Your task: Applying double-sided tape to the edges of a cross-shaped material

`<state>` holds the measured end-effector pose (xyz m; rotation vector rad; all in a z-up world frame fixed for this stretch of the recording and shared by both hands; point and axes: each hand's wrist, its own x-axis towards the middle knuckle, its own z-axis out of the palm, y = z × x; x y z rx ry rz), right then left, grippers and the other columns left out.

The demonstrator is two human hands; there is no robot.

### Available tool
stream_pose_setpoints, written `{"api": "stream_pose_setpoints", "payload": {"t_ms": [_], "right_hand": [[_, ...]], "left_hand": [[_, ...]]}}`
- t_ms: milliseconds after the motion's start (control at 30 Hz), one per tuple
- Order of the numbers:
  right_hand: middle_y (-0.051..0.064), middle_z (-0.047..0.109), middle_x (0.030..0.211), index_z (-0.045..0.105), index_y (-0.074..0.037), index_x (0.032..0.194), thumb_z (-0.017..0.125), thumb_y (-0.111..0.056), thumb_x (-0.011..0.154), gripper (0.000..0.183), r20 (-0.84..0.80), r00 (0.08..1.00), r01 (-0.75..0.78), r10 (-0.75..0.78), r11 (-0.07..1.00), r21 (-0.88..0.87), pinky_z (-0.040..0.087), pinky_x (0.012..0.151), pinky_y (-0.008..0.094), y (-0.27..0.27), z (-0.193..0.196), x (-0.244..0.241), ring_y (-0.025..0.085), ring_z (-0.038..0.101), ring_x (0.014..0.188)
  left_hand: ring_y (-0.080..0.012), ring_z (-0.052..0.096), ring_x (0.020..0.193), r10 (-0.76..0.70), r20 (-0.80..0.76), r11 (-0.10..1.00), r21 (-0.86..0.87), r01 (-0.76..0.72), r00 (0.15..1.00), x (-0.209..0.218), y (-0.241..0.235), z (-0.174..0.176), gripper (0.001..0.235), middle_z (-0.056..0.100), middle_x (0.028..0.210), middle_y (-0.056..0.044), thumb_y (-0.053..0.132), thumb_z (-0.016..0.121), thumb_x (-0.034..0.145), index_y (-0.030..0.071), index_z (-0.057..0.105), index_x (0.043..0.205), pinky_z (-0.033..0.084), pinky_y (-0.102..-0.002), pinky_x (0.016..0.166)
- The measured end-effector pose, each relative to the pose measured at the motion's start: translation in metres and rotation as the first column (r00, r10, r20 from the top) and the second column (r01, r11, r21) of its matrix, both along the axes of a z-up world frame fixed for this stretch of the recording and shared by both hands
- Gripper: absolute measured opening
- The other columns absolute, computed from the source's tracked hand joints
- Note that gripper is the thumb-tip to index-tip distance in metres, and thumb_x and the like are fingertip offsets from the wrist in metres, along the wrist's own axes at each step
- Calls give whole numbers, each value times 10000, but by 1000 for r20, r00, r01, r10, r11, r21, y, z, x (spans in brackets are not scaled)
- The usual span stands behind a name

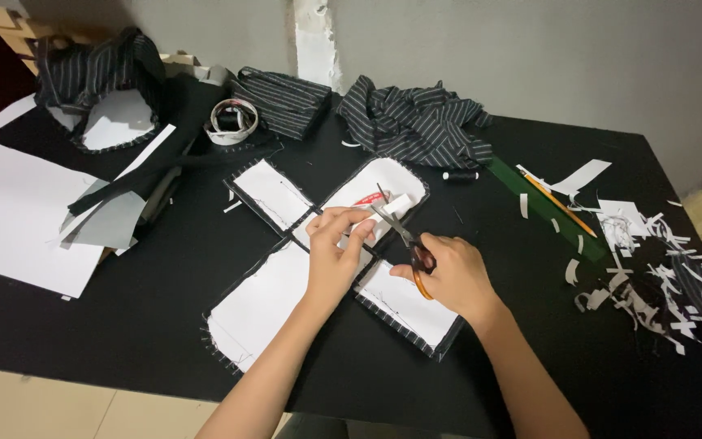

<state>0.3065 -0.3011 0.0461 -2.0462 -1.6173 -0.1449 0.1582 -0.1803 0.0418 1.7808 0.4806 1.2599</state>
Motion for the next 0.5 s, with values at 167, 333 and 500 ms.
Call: {"api": "stream_pose_setpoints", "payload": {"t_ms": [167, 333, 500], "right_hand": [[60, 512, 470, 503, -123, 595, 749, -458, 690, 426, 26, 1000, -7, 8, 1000, -23, 475, 565, 342, 1, -1, -1, 272, 607, 540], [61, 525, 474, 523, -110, 587, 734, -262, 717, 291, -5, 1000, 20, -20, 997, -79, 476, 538, 331, -1, 1, -5, 267, 607, 539], [114, 537, 463, 542, -81, 580, 688, -209, 760, 265, -109, 994, 10, -25, 991, -132, 439, 469, 324, -4, 11, -9, 271, 579, 476]], "left_hand": [[-140, 558, 893, -12, 6, 1000, -14, 12, 1000, -2, -1, 3, 94, 628, 644, 27, 203, 625, 911, 142, 674, 859, 253, -330, 919], [-150, 567, 889, 0, 21, 1000, -1, 0, 1000, -3, -2, 7, 99, 635, 649, 11, 186, 631, 906, 136, 672, 831, 259, -335, 915], [-151, 560, 875, -1, 20, 1000, 0, 1, 1000, -2, 0, 1, 80, 633, 630, 21, 176, 620, 914, 135, 679, 879, 259, -343, 916]]}}
